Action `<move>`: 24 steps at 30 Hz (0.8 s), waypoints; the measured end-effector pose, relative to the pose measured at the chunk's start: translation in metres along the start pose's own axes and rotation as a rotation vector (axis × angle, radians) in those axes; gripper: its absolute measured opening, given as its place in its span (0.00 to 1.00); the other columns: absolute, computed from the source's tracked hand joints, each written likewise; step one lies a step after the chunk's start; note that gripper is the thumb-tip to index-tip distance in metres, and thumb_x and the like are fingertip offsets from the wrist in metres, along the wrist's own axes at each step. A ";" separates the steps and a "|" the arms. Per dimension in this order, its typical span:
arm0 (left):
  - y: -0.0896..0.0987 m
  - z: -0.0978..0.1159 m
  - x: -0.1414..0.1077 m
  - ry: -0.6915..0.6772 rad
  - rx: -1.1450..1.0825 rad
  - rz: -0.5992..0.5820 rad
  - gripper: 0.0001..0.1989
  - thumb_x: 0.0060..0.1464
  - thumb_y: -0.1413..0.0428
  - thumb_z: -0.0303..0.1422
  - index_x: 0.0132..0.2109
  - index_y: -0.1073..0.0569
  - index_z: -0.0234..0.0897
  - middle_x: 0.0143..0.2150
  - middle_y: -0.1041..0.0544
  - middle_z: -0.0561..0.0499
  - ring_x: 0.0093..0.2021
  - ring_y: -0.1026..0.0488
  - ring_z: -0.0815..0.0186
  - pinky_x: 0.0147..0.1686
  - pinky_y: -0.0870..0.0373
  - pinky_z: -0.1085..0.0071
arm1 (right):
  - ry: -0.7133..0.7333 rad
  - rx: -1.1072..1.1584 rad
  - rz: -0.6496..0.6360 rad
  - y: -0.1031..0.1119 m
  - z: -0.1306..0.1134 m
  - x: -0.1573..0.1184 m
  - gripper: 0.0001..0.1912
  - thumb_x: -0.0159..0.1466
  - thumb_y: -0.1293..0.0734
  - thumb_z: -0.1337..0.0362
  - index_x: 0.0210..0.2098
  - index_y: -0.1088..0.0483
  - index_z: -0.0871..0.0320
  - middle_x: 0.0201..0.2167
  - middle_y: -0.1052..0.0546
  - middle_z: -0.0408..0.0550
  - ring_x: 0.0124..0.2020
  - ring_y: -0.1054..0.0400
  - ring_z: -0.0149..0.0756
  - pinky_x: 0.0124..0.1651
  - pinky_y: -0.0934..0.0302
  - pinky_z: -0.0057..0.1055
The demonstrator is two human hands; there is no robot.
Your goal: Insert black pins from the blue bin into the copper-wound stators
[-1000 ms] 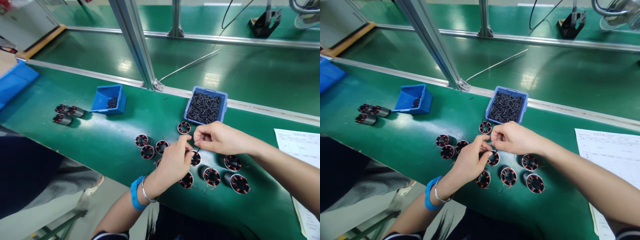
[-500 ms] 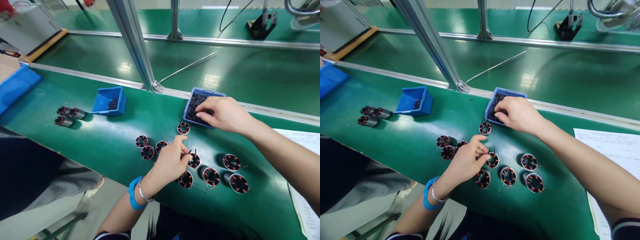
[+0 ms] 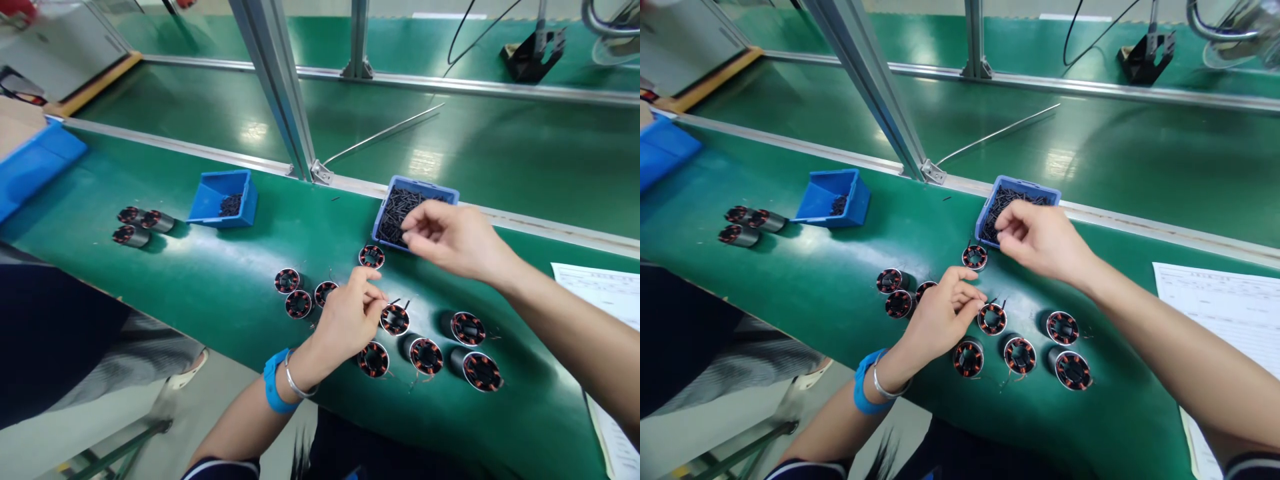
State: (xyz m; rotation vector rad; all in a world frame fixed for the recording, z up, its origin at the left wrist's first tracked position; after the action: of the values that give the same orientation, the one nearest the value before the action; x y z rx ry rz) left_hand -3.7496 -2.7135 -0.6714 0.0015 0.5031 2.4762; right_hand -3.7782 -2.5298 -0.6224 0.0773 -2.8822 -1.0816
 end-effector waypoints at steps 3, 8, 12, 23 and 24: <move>-0.003 -0.001 0.001 0.024 -0.064 0.011 0.18 0.55 0.45 0.24 0.52 0.38 0.37 0.37 0.18 0.49 0.38 0.20 0.64 0.43 0.23 0.63 | -0.047 0.281 -0.269 -0.027 -0.008 -0.019 0.12 0.60 0.35 0.61 0.42 0.27 0.58 0.30 0.22 0.44 0.28 0.28 0.32 0.33 0.33 0.30; -0.003 -0.002 0.000 0.047 -0.084 0.022 0.21 0.53 0.44 0.23 0.53 0.39 0.36 0.36 0.19 0.50 0.37 0.20 0.64 0.41 0.23 0.64 | -0.039 0.254 -0.374 -0.041 -0.013 -0.032 0.08 0.62 0.34 0.61 0.34 0.26 0.57 0.28 0.22 0.41 0.28 0.29 0.28 0.33 0.36 0.26; -0.002 -0.002 0.000 0.043 -0.089 0.020 0.22 0.53 0.44 0.23 0.54 0.39 0.36 0.35 0.19 0.50 0.37 0.20 0.64 0.41 0.23 0.64 | -0.018 0.199 -0.369 -0.039 -0.016 -0.029 0.07 0.62 0.34 0.61 0.33 0.25 0.57 0.28 0.22 0.41 0.28 0.30 0.28 0.31 0.38 0.25; -0.001 0.000 -0.002 0.088 -0.035 -0.047 0.27 0.52 0.42 0.26 0.57 0.42 0.36 0.44 0.21 0.46 0.38 0.20 0.63 0.41 0.22 0.63 | 0.133 -0.120 -0.423 -0.041 -0.024 -0.023 0.04 0.60 0.33 0.65 0.30 0.26 0.57 0.29 0.23 0.43 0.33 0.31 0.33 0.38 0.41 0.31; -0.002 0.001 -0.004 0.103 0.009 -0.079 0.31 0.50 0.40 0.28 0.59 0.44 0.36 0.49 0.23 0.44 0.38 0.20 0.62 0.42 0.22 0.60 | 0.134 -0.167 -0.453 -0.044 -0.024 -0.023 0.04 0.60 0.33 0.65 0.30 0.26 0.57 0.29 0.23 0.43 0.35 0.31 0.35 0.39 0.41 0.32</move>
State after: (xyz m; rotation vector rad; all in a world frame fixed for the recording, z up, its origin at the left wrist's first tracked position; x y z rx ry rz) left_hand -3.7455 -2.7143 -0.6708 -0.1407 0.5469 2.4055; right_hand -3.7524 -2.5765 -0.6343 0.7928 -2.7058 -1.3146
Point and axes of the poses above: each hand's wrist, its own x-axis towards the middle knuckle, its own y-axis out of the back of the hand, z = x × y, the point moved 5 cm from there along x, towards the middle knuckle
